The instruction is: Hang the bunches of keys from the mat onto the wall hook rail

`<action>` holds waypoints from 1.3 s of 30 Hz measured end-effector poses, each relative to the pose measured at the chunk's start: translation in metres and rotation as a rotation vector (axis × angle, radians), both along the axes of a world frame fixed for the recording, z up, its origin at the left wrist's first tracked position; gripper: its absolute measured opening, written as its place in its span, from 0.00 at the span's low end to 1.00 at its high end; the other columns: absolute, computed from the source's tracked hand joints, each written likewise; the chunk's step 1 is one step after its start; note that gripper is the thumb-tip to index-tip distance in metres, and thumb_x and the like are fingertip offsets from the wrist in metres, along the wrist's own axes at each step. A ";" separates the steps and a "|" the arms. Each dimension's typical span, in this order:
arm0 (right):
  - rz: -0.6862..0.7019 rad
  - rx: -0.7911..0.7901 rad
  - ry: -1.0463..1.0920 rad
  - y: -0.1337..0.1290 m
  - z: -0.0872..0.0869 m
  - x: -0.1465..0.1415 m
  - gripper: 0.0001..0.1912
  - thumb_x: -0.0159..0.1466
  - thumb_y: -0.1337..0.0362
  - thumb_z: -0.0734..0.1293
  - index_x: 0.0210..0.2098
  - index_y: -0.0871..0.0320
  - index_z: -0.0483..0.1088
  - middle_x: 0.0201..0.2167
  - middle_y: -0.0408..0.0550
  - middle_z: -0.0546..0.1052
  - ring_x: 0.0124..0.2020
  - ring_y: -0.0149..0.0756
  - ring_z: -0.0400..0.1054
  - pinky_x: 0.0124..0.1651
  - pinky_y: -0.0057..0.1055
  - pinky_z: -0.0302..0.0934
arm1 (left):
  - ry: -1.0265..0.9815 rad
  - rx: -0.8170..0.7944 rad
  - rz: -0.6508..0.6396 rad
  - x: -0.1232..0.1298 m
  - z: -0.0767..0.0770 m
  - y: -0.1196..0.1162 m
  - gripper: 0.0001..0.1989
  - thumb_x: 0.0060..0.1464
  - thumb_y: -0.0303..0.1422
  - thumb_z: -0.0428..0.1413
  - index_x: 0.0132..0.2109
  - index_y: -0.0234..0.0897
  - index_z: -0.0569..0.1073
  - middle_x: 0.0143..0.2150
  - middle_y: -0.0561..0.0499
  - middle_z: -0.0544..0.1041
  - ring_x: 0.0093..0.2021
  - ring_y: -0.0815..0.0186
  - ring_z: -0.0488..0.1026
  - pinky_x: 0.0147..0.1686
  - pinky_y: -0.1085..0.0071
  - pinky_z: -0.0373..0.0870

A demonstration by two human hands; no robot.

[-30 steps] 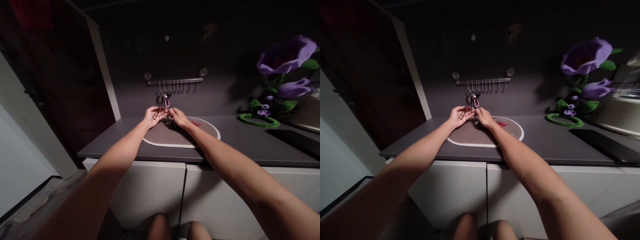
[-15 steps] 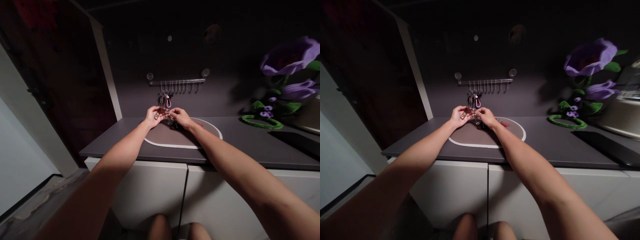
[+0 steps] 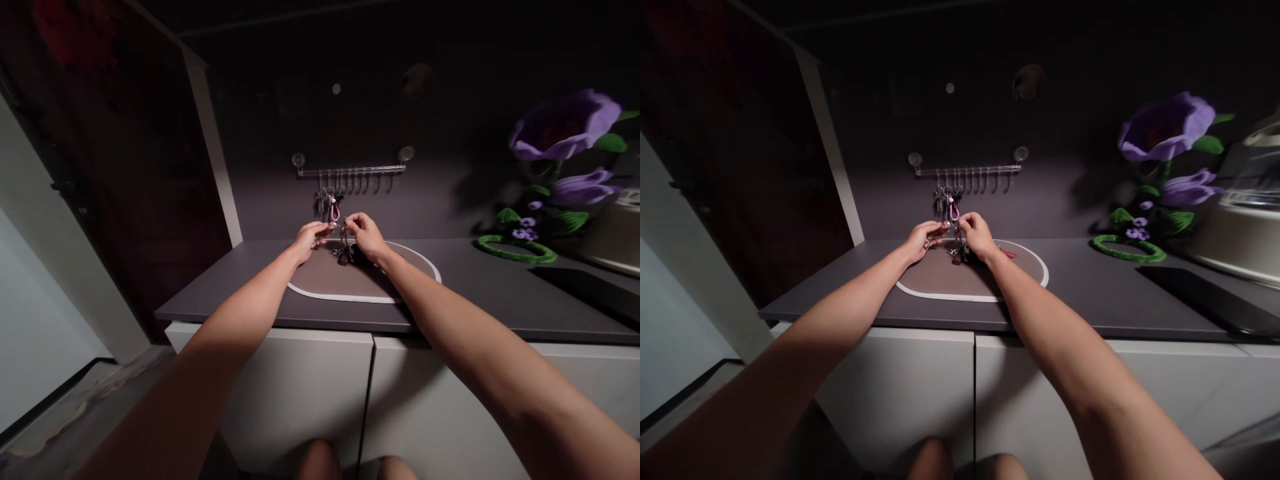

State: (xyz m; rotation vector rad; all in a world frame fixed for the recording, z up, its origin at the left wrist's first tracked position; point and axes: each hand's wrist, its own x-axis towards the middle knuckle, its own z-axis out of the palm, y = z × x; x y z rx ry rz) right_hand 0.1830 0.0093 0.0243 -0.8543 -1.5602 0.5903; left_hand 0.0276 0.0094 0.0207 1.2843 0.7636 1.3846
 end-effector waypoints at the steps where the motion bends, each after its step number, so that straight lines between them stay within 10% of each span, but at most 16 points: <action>1: -0.016 0.012 0.003 0.002 0.000 0.001 0.07 0.56 0.61 0.59 0.30 0.58 0.60 0.27 0.42 0.66 0.30 0.28 0.59 0.40 0.28 0.56 | 0.047 0.021 0.012 0.001 -0.001 0.000 0.05 0.44 0.31 0.56 0.30 0.34 0.72 0.30 0.51 0.76 0.29 0.72 0.70 0.27 0.77 0.61; 22: -0.090 0.102 0.017 0.003 0.001 0.009 0.15 0.56 0.52 0.59 0.30 0.59 0.63 0.26 0.42 0.67 0.28 0.29 0.61 0.35 0.29 0.60 | 0.697 0.516 0.296 0.010 -0.011 -0.003 0.15 0.53 0.38 0.47 0.25 0.35 0.70 0.25 0.52 0.70 0.29 0.68 0.65 0.32 0.73 0.60; 39: -0.181 0.058 0.145 0.018 0.023 0.015 0.20 0.53 0.46 0.59 0.29 0.59 0.62 0.22 0.40 0.66 0.23 0.27 0.59 0.28 0.25 0.56 | 0.800 0.459 0.488 0.011 -0.019 0.006 0.12 0.53 0.31 0.46 0.24 0.35 0.66 0.24 0.52 0.68 0.28 0.69 0.63 0.31 0.72 0.57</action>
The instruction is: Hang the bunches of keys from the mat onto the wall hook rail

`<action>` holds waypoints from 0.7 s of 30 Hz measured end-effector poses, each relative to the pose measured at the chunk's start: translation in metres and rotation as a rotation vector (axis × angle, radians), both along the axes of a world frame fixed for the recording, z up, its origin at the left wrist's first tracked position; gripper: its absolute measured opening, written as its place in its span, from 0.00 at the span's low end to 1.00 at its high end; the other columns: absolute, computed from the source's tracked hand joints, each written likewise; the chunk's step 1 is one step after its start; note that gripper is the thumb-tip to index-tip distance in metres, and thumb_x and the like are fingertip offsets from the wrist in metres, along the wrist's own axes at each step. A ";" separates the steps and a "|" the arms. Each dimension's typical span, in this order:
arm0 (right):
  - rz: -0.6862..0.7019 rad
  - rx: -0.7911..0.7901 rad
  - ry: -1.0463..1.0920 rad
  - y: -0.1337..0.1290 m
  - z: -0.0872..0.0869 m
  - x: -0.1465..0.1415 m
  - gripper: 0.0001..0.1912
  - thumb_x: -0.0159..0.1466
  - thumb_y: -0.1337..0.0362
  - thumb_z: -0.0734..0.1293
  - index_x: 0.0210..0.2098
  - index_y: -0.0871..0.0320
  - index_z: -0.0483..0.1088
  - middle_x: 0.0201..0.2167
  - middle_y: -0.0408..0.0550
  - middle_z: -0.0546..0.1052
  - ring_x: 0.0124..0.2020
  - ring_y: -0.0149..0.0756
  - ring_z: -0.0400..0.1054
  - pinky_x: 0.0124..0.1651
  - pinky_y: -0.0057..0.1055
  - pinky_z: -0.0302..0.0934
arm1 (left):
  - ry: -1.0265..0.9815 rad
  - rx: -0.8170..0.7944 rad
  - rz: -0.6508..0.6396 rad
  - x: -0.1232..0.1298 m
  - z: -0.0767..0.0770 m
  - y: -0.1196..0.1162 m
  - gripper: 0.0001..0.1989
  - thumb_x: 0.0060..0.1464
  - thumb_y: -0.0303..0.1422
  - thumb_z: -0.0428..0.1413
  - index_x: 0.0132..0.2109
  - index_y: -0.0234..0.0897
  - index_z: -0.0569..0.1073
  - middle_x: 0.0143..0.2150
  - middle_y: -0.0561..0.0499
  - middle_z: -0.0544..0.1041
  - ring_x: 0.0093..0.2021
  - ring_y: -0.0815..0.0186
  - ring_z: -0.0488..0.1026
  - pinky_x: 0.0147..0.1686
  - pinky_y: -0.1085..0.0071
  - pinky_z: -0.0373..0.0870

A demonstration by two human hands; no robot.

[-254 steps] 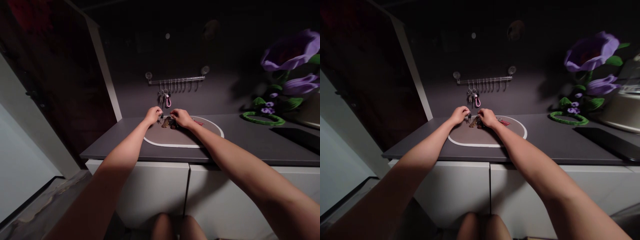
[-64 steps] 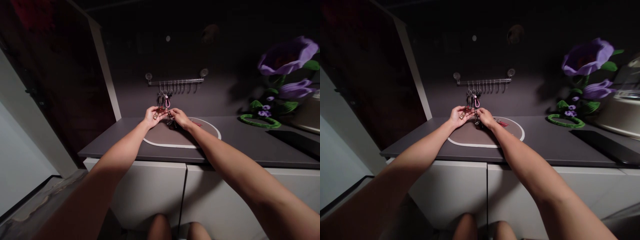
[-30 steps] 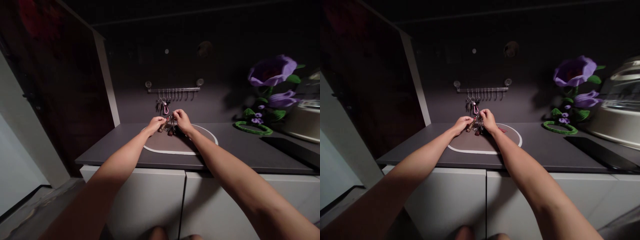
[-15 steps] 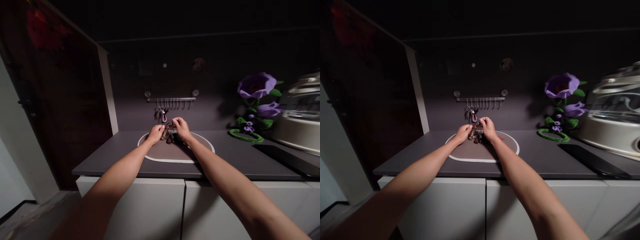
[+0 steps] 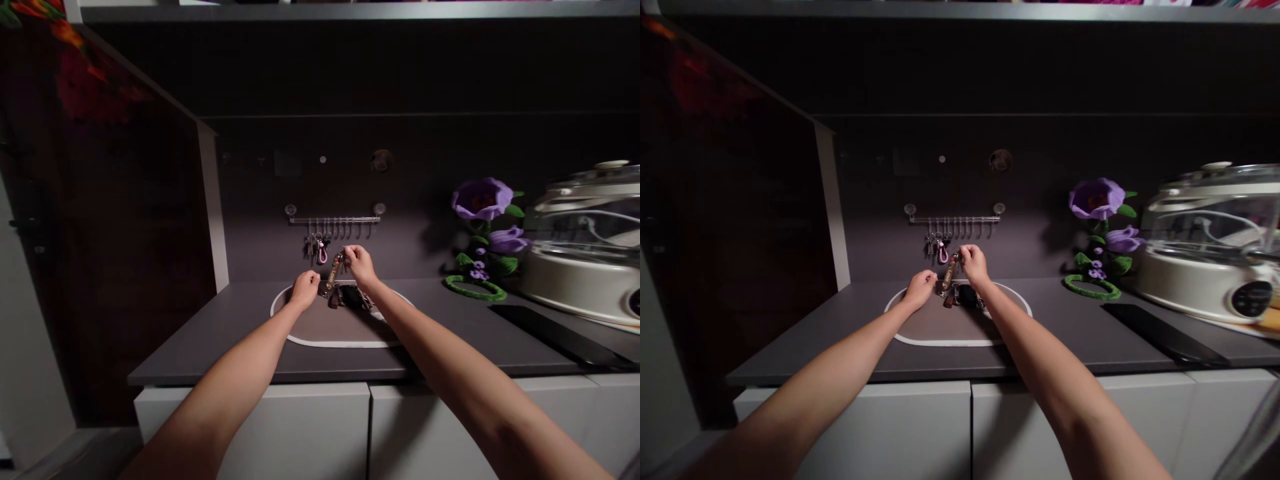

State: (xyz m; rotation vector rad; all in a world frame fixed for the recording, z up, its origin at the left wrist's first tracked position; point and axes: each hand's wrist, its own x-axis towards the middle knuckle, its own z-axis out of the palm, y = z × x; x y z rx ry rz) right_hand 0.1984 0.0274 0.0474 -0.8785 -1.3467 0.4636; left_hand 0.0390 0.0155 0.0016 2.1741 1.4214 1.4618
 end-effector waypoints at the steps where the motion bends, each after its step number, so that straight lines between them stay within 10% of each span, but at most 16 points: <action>1: -0.026 -0.001 -0.007 0.003 0.005 0.001 0.21 0.53 0.46 0.59 0.29 0.59 0.62 0.22 0.41 0.67 0.23 0.27 0.60 0.28 0.25 0.56 | -0.003 -0.004 0.001 0.000 0.001 -0.001 0.12 0.53 0.31 0.46 0.24 0.35 0.67 0.24 0.52 0.68 0.28 0.69 0.63 0.31 0.73 0.57; 21: -0.409 -0.056 -0.217 0.049 0.063 -0.015 0.12 0.58 0.60 0.58 0.27 0.60 0.69 0.27 0.50 0.73 0.30 0.35 0.65 0.39 0.31 0.57 | -0.048 -0.011 -0.016 -0.002 -0.005 0.009 0.10 0.53 0.30 0.46 0.27 0.35 0.69 0.27 0.50 0.72 0.30 0.67 0.66 0.33 0.72 0.60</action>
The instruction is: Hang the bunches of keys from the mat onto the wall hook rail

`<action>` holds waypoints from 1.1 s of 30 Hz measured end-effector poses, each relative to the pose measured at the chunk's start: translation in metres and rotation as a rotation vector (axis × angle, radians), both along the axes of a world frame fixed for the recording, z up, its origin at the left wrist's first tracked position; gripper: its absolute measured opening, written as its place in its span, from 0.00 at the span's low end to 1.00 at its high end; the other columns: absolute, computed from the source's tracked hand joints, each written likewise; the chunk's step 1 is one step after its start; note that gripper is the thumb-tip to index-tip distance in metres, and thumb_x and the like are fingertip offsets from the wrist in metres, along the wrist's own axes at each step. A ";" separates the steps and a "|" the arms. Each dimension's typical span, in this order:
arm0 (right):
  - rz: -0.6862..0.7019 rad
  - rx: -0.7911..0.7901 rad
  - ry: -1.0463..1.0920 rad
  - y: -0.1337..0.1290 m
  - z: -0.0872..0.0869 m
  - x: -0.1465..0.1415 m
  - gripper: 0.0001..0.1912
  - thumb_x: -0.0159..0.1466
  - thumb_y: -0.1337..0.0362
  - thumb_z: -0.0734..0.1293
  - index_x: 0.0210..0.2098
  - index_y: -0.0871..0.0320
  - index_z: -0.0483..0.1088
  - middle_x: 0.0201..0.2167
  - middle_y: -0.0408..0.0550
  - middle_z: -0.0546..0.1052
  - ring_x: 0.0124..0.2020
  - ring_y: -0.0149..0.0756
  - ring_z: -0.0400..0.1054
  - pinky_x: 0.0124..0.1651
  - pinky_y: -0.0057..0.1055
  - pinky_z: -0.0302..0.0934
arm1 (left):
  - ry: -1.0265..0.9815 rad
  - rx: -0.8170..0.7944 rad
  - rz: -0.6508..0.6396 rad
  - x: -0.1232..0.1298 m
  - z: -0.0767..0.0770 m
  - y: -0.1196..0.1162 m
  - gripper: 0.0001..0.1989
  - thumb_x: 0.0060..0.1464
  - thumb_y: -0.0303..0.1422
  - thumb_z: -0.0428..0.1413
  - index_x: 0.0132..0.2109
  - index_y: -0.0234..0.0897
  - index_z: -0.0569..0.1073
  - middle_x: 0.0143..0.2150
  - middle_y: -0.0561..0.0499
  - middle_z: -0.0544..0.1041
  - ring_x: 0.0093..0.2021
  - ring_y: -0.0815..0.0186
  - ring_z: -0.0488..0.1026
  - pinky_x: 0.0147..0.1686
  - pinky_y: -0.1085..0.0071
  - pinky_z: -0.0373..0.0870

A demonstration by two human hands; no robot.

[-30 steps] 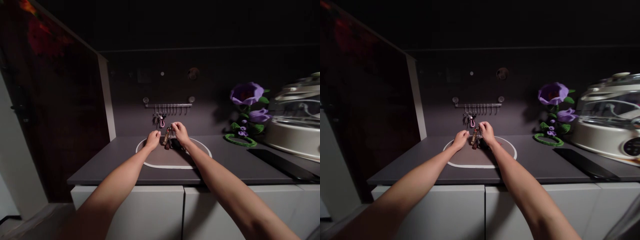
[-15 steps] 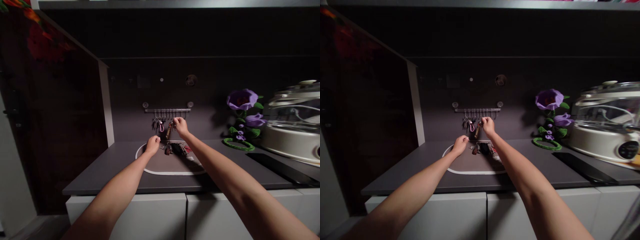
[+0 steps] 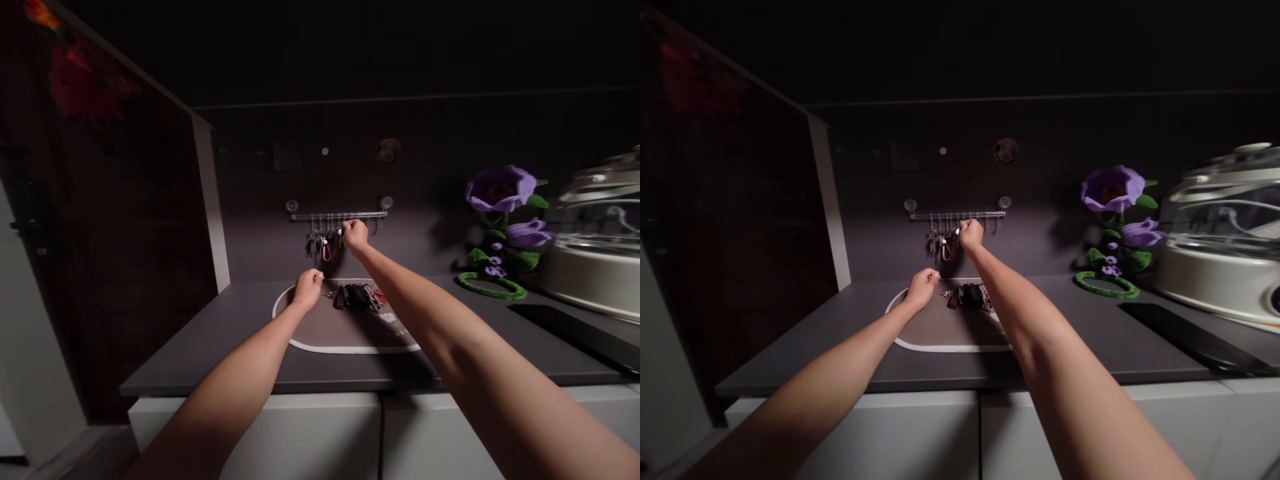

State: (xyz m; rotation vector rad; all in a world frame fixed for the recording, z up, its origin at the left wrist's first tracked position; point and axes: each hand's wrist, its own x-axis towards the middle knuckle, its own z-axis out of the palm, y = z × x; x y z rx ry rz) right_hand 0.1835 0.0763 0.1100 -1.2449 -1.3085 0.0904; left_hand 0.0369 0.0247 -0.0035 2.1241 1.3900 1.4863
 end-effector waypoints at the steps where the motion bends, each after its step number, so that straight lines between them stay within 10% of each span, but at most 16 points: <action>1: -0.016 -0.004 0.008 0.002 0.000 -0.001 0.12 0.58 0.60 0.58 0.28 0.60 0.69 0.28 0.51 0.74 0.31 0.36 0.66 0.40 0.32 0.57 | -0.003 -0.001 -0.004 0.000 0.000 0.001 0.10 0.53 0.30 0.46 0.28 0.35 0.69 0.27 0.50 0.72 0.30 0.67 0.67 0.33 0.72 0.60; 33: 0.069 -0.052 0.154 0.001 -0.035 -0.002 0.15 0.57 0.64 0.59 0.42 0.62 0.66 0.42 0.54 0.73 0.42 0.36 0.67 0.48 0.32 0.58 | -0.169 -0.075 -0.150 0.000 -0.007 0.008 0.05 0.49 0.29 0.51 0.31 0.33 0.71 0.27 0.52 0.73 0.30 0.70 0.68 0.34 0.73 0.64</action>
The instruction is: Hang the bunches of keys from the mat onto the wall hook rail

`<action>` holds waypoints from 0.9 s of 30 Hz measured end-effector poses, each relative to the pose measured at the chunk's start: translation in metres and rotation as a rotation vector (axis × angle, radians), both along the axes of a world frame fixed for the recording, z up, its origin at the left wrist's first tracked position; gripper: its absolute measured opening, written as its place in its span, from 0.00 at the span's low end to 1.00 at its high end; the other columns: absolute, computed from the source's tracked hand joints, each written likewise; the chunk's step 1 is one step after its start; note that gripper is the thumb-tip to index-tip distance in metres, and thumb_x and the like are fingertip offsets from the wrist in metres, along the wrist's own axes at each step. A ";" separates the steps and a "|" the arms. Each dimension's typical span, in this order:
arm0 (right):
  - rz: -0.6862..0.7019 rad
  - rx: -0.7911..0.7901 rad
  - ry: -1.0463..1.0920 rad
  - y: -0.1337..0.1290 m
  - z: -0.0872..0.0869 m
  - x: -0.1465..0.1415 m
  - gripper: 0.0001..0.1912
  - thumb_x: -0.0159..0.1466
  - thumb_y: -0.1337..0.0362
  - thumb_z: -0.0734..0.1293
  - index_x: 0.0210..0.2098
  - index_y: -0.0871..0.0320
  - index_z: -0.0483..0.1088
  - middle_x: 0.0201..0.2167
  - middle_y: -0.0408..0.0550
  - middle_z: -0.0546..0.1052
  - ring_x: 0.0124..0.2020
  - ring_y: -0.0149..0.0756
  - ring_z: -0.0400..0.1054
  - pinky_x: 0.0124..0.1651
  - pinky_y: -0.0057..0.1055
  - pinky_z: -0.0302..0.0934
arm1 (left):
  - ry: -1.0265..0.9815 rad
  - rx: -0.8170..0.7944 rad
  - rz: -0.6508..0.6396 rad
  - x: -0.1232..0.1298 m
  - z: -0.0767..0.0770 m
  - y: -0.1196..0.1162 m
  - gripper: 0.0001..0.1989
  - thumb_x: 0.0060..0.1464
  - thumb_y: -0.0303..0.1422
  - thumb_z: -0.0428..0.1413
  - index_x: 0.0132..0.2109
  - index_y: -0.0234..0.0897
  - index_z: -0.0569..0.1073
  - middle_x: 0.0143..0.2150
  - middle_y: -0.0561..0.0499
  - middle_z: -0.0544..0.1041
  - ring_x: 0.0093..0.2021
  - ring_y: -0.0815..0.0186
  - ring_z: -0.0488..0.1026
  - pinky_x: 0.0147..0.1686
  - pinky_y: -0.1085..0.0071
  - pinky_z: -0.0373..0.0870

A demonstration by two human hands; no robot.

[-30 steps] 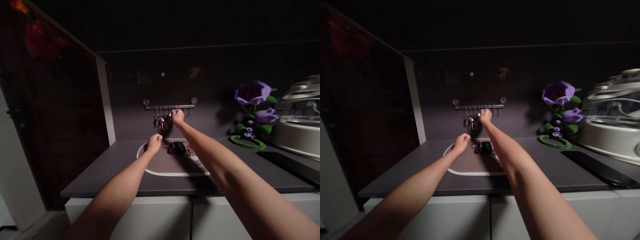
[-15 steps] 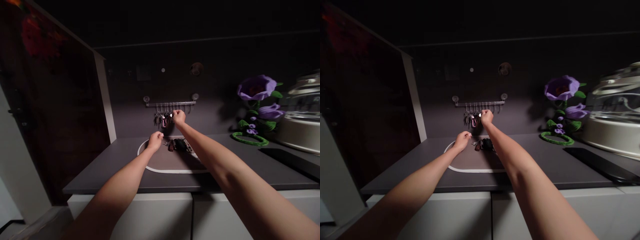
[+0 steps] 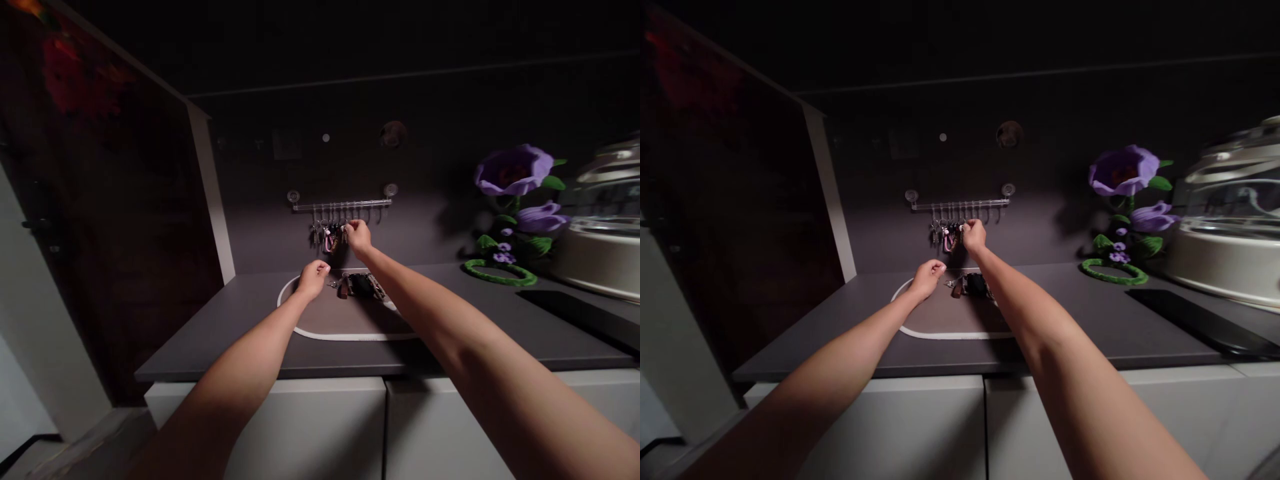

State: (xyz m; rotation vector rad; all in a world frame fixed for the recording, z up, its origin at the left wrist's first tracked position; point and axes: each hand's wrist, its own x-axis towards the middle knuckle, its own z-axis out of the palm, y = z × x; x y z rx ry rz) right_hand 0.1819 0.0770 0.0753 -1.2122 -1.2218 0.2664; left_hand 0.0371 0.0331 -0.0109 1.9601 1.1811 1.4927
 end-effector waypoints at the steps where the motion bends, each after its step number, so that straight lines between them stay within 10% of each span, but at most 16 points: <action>1: 0.001 -0.010 -0.017 -0.002 -0.001 0.001 0.15 0.57 0.63 0.60 0.43 0.62 0.65 0.43 0.55 0.73 0.43 0.37 0.67 0.48 0.33 0.58 | -0.006 0.000 -0.008 0.000 -0.001 0.001 0.05 0.49 0.29 0.51 0.31 0.33 0.71 0.27 0.52 0.73 0.31 0.70 0.68 0.35 0.73 0.64; 14: 0.022 0.002 -0.203 -0.037 -0.012 0.006 0.16 0.59 0.63 0.59 0.45 0.64 0.65 0.46 0.58 0.71 0.48 0.38 0.65 0.52 0.35 0.57 | -0.039 -0.012 -0.017 -0.005 0.000 -0.004 0.04 0.48 0.28 0.52 0.31 0.33 0.71 0.27 0.52 0.72 0.30 0.71 0.68 0.35 0.73 0.65; 27: 0.141 0.023 -0.639 -0.090 -0.063 0.012 0.11 0.60 0.68 0.58 0.38 0.61 0.70 0.39 0.54 0.74 0.42 0.36 0.67 0.47 0.33 0.58 | 0.233 0.011 -0.057 -0.016 0.007 -0.023 0.07 0.46 0.25 0.54 0.35 0.33 0.74 0.34 0.49 0.74 0.32 0.70 0.67 0.38 0.71 0.65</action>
